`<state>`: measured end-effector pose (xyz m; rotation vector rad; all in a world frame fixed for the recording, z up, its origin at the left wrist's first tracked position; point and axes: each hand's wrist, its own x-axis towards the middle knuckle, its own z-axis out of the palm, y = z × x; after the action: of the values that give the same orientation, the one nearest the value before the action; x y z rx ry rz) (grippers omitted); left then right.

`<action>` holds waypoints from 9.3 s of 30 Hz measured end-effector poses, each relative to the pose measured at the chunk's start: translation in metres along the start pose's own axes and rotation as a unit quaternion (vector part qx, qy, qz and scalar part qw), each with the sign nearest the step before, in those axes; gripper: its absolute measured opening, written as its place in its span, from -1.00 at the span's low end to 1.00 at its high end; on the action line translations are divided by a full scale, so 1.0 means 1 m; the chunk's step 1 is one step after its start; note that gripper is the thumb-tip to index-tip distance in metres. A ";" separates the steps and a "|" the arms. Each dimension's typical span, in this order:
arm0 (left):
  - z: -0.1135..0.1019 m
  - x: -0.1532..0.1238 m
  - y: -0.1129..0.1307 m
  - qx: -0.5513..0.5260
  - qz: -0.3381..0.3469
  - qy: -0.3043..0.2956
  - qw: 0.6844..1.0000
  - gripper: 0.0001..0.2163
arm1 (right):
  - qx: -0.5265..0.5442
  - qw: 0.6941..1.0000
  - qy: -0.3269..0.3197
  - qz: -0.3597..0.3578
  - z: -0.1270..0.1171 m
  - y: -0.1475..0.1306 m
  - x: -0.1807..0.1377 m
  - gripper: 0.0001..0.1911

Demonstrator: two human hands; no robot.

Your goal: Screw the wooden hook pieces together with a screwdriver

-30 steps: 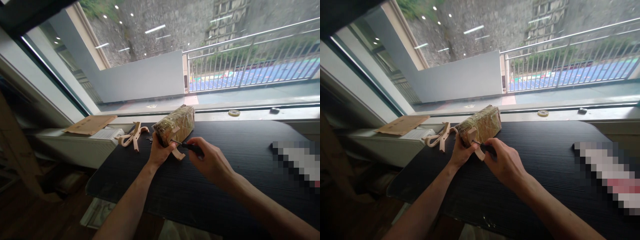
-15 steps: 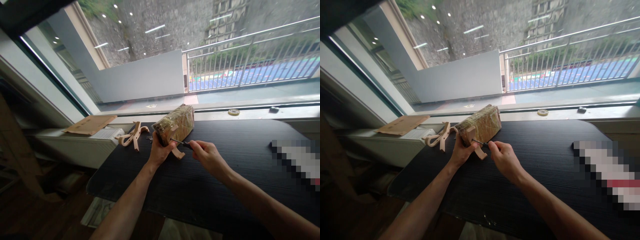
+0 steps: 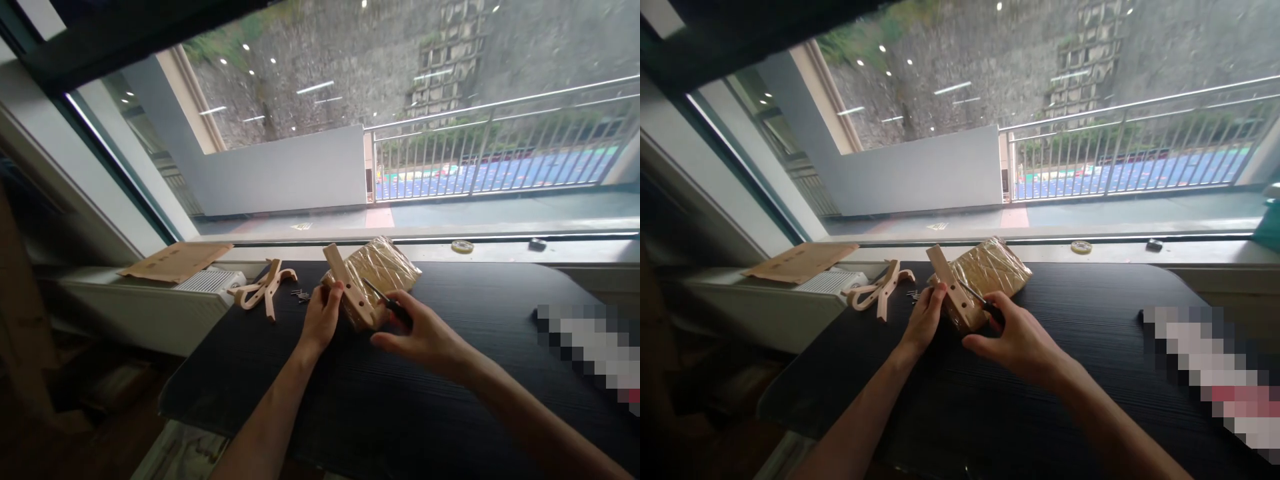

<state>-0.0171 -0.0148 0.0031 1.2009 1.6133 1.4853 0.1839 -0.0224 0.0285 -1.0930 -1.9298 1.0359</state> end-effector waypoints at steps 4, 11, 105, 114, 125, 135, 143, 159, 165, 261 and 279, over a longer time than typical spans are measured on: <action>-0.005 0.006 -0.005 -0.004 0.034 -0.016 0.999 -0.43 | -0.083 0.995 0.056 -0.014 0.013 0.005 -0.002 -0.60; -0.025 0.007 0.001 0.115 0.040 -0.147 0.982 -0.62 | -0.092 0.992 0.067 -0.056 0.001 0.013 0.002 -0.63; 0.005 0.088 0.060 0.164 0.102 -0.188 0.963 -0.45 | -0.045 0.996 -0.058 0.049 -0.054 0.038 0.007 -0.36; -0.020 0.052 0.085 0.470 0.048 -0.084 0.877 -0.57 | -0.079 0.979 0.184 0.043 -0.069 0.065 0.027 -0.66; -0.001 0.010 0.042 0.225 0.076 -0.217 0.947 -0.31 | 0.004 0.999 0.041 0.030 -0.068 0.020 0.007 -0.36; 0.007 0.018 0.028 -0.099 -0.026 -0.230 0.968 -0.28 | -0.002 0.998 0.062 -0.002 -0.031 0.031 0.015 -0.51; 0.019 0.012 0.015 -0.166 -0.049 -0.224 0.959 -0.51 | 0.014 0.990 0.139 0.019 -0.047 0.030 0.021 -0.39; 0.010 0.008 0.023 -0.053 -0.020 -0.428 0.902 -0.73 | -0.461 0.861 -0.203 -0.070 -0.113 -0.094 0.044 -0.85; 0.009 0.008 0.020 -0.045 -0.012 -0.438 0.898 -0.73 | -0.473 0.846 -0.238 -0.058 -0.107 -0.104 0.036 -0.83; -0.008 -0.028 0.063 0.195 0.264 -0.179 0.927 -0.58 | -0.547 0.811 -0.190 0.085 -0.071 -0.118 0.051 -0.65; 0.024 -0.079 0.068 0.422 0.409 -0.214 0.780 -0.63 | -0.511 0.826 -0.237 -0.011 -0.074 -0.120 0.053 -0.74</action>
<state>0.0491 -0.0807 0.0551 2.7846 1.4953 0.6892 0.1821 0.0076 0.1756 -1.4106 -3.0363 0.1541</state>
